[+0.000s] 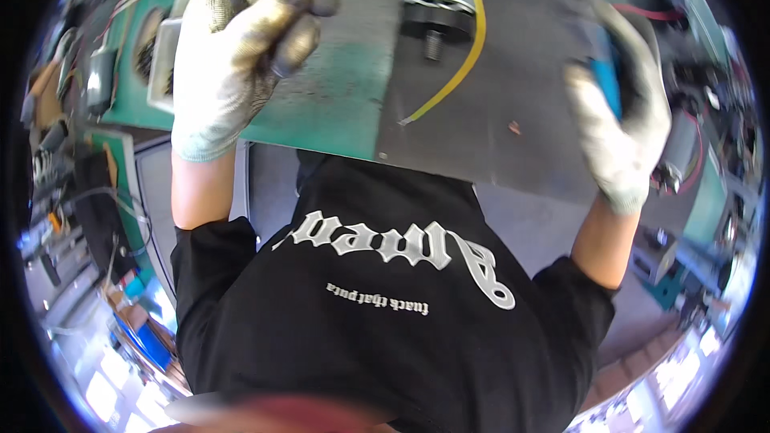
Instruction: Assemble electric motors and attach fan components using an electric screwdriver and pliers at an industrial workstation.
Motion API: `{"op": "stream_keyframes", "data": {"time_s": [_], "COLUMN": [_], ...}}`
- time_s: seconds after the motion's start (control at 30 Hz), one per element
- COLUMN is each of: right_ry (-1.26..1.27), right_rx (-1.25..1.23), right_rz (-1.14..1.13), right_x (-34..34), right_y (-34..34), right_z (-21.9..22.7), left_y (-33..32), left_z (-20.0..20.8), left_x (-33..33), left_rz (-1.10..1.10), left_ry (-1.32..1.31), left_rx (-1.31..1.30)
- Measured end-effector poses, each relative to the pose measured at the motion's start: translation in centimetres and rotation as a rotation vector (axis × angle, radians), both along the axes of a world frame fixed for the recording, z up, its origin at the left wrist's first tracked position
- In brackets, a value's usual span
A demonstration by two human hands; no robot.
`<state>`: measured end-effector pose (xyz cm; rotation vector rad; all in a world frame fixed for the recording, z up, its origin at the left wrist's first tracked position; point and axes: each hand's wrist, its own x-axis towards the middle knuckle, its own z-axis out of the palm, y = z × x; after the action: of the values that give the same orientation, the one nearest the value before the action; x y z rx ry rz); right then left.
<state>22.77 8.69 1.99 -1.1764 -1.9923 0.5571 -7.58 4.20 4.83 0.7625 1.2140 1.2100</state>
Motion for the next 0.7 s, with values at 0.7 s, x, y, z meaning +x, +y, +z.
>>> {"op": "stream_keyframes", "data": {"time_s": [0.7], "right_ry": [-0.57], "right_rx": [0.585], "right_rz": [0.38], "right_x": [-4.2], "right_y": [1.2], "right_z": [6.2], "left_y": [1.4], "left_z": [1.9], "left_x": [4.0], "left_rz": [-0.159], "left_ry": [0.192], "left_rx": [0.257]}}
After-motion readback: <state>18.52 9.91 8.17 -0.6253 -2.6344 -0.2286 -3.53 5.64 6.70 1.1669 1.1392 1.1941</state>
